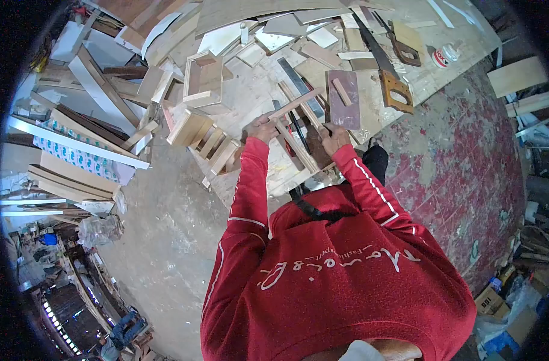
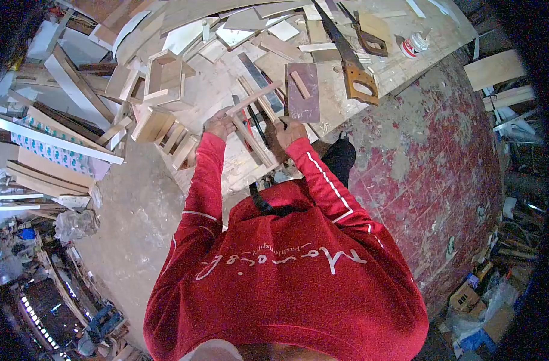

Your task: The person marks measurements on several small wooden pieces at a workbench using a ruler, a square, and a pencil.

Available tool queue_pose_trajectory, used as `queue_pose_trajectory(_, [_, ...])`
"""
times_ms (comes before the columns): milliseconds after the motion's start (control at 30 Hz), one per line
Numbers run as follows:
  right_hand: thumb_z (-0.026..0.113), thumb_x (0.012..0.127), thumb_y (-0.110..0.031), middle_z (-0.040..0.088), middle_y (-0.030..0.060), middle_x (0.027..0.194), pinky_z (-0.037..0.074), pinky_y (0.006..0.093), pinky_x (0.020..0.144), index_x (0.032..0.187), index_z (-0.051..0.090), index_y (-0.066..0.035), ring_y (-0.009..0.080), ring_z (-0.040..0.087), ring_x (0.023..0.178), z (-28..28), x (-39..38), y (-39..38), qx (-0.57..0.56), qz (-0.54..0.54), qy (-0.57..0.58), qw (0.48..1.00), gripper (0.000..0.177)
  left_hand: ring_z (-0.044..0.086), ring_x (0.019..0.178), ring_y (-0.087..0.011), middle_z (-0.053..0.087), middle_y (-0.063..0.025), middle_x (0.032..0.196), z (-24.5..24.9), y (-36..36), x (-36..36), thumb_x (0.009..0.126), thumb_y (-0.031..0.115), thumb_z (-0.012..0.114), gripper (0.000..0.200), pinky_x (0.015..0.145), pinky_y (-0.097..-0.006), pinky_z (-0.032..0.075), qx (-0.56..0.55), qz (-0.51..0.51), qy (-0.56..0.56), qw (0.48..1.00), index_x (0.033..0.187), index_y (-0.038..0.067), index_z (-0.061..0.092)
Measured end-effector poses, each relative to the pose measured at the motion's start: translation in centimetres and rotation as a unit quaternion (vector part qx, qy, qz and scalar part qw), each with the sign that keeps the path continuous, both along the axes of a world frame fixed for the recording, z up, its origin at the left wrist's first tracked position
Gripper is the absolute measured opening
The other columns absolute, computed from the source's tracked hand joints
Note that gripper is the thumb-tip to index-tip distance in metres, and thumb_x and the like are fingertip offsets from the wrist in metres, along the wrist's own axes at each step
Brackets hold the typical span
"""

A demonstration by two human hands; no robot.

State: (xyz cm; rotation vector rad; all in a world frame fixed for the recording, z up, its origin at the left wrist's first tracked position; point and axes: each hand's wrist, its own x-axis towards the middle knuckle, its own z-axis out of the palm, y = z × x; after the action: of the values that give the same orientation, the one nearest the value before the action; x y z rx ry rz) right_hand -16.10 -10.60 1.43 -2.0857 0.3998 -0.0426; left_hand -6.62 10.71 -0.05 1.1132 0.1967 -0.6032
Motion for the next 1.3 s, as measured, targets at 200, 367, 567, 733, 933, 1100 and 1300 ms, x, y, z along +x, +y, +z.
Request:
queue_pose_trajectory(200, [0.05, 0.081, -0.029, 0.062, 0.0176, 0.072, 0.047, 0.038, 0.068, 0.09, 0.065, -0.005, 0.0321, 0.061, 0.071, 0.0, -0.2, -0.1, 0.004, 0.008, 0.001, 1.0, 0.029, 0.06, 0.096, -0.0296, 0.055, -0.0209, 0.112, -0.8, 0.9, 0.2, 0.085, 0.003, 0.051, 0.04, 0.08, -0.0365, 0.051, 0.049, -0.029, 0.011, 0.998, 0.123, -0.003, 0.039])
queue_pose_trajectory(367, [0.051, 0.081, -0.029, 0.062, 0.0173, 0.071, 0.047, 0.037, 0.067, 0.089, 0.065, -0.005, 0.0316, 0.061, 0.07, -0.7, -0.5, -0.1, -0.004, 0.006, -0.007, 1.0, 0.029, 0.063, 0.085, -0.0253, 0.06, -0.0123, 0.101, -1.8, 1.2, -0.2, 0.085, 0.011, 0.057, 0.033, 0.063, -0.0287, 0.05, 0.068, -0.02, 0.013, 0.997, 0.116, 0.002, 0.049])
queue_pose_trajectory(567, [0.053, 0.08, -0.028, 0.063, 0.0156, 0.07, 0.048, 0.0352, 0.066, 0.088, 0.065, -0.004, 0.0289, 0.062, 0.069, -0.9, -0.7, 0.0, 0.047, -0.008, 0.022, 0.999, 0.028, 0.06, 0.096, -0.0307, 0.054, -0.0221, 0.114, -1.8, 1.4, -0.3, 0.086, 0.003, 0.046, 0.04, 0.082, -0.0371, 0.05, 0.075, -0.031, 0.032, 0.996, 0.125, -0.001, 0.038])
queue_pose_trajectory(733, [0.053, 0.08, -0.027, 0.063, 0.0136, 0.069, 0.047, 0.0346, 0.066, 0.088, 0.065, -0.005, 0.0274, 0.062, 0.068, -1.0, -0.7, -0.2, 0.03, 0.001, 0.022, 0.999, 0.027, 0.061, 0.095, -0.0302, 0.055, -0.0185, 0.114, -2.0, 1.9, -0.4, 0.086, 0.006, 0.051, 0.036, 0.082, -0.0386, 0.05, 0.005, -0.043, 0.047, 0.998, 0.12, 0.0, 0.044])
queue_pose_trajectory(933, [0.054, 0.08, -0.028, 0.064, 0.0116, 0.069, 0.048, 0.0336, 0.066, 0.09, 0.065, -0.004, 0.0248, 0.062, 0.067, -2.1, -0.6, -0.3, 0.072, -0.02, 0.067, 0.995, 0.028, 0.061, 0.093, -0.0296, 0.055, -0.0206, 0.113, -1.1, 1.7, -0.6, 0.087, 0.006, 0.049, 0.035, 0.084, -0.0395, 0.049, 0.038, -0.036, 0.036, 0.998, 0.12, -0.002, 0.043])
queue_pose_trajectory(1100, [0.055, 0.08, -0.029, 0.064, 0.0121, 0.071, 0.048, 0.0324, 0.066, 0.093, 0.065, -0.004, 0.0248, 0.062, 0.069, -3.7, -0.5, -0.6, 0.117, -0.018, 0.056, 0.991, 0.03, 0.061, 0.093, -0.027, 0.056, -0.0179, 0.113, -1.5, 1.9, -0.6, 0.088, 0.009, 0.05, 0.035, 0.085, -0.0382, 0.048, 0.039, -0.049, 0.03, 0.998, 0.121, -0.001, 0.043])
queue_pose_trajectory(1300, [0.055, 0.079, -0.028, 0.065, 0.0141, 0.076, 0.047, 0.0326, 0.071, 0.095, 0.065, -0.004, 0.0264, 0.062, 0.075, -3.9, -0.5, -0.5, 0.096, -0.018, 0.057, 0.994, 0.031, 0.061, 0.092, -0.0267, 0.057, -0.0187, 0.11, -1.8, 2.0, -0.9, 0.088, 0.01, 0.05, 0.035, 0.084, -0.0369, 0.049, 0.063, -0.046, 0.018, 0.997, 0.121, 0.0, 0.043])
